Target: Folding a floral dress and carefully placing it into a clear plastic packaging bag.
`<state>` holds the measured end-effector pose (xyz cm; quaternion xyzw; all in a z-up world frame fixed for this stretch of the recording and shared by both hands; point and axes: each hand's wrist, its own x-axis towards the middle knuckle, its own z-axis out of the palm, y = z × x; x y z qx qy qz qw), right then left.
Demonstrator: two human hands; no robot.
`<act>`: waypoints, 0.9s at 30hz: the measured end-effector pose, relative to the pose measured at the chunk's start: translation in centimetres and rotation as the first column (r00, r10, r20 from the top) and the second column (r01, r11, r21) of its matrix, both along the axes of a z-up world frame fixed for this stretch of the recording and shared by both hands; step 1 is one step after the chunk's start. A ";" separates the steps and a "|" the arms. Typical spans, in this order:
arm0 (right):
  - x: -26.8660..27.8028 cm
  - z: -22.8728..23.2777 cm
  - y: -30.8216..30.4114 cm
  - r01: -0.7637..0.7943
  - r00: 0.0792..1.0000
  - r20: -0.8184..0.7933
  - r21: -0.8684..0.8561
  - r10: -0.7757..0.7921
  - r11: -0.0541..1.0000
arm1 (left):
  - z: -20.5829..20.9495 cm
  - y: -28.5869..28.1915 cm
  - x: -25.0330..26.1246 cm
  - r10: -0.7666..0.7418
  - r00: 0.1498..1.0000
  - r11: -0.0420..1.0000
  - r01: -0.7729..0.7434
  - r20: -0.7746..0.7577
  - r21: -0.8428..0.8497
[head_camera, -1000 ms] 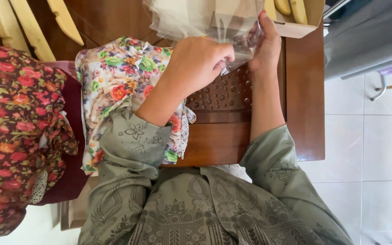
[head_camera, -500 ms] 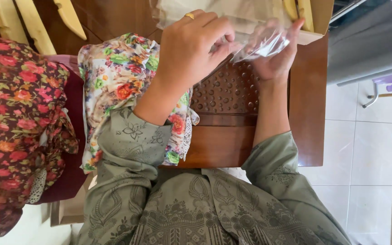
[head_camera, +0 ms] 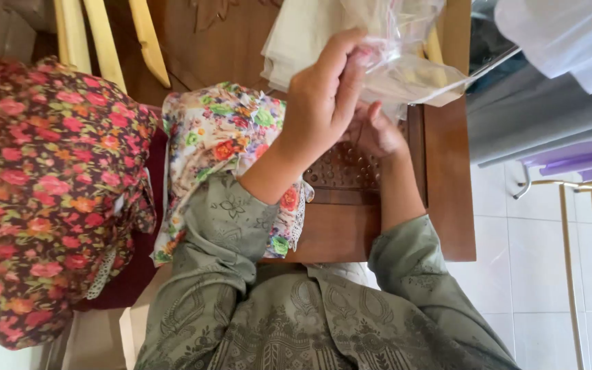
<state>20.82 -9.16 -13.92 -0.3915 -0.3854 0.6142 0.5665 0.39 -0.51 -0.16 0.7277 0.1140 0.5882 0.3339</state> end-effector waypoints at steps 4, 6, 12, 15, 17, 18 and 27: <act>-0.9 1.2 -0.9 0.019 0.953 -0.297 0.239 0.055 0.971 | 0.6 -0.7 0.6 -0.218 0.974 0.956 0.226 0.061 -0.190; -0.9 4.2 -1.8 0.212 0.912 -0.404 0.300 -0.077 0.930 | 0.2 0.2 0.7 -0.316 0.943 0.915 0.332 0.104 -0.230; 0.0 10.7 -6.5 0.635 0.675 -0.605 0.185 -0.422 0.750 | -0.7 3.5 -0.1 -0.550 0.834 0.798 0.542 0.048 -0.263; 4.2 8.8 -9.3 0.708 0.692 -0.399 0.216 -0.601 0.672 | -0.7 4.1 -1.3 -0.494 0.854 0.854 0.441 -0.163 -0.277; 4.5 8.6 -10.9 0.698 0.716 -0.320 0.284 -0.621 0.658 | 0.6 4.1 -2.4 -0.428 0.866 0.891 0.356 -0.257 -0.282; 3.0 9.9 -11.1 0.722 0.691 -0.278 0.299 -0.667 0.624 | 1.6 4.2 -3.2 -0.338 0.879 0.919 0.230 -0.338 -0.321; -0.5 10.9 -10.4 0.788 0.615 -0.316 0.241 -0.722 0.566 | 4.0 -1.2 -4.7 -0.155 0.835 0.934 0.298 -0.528 0.197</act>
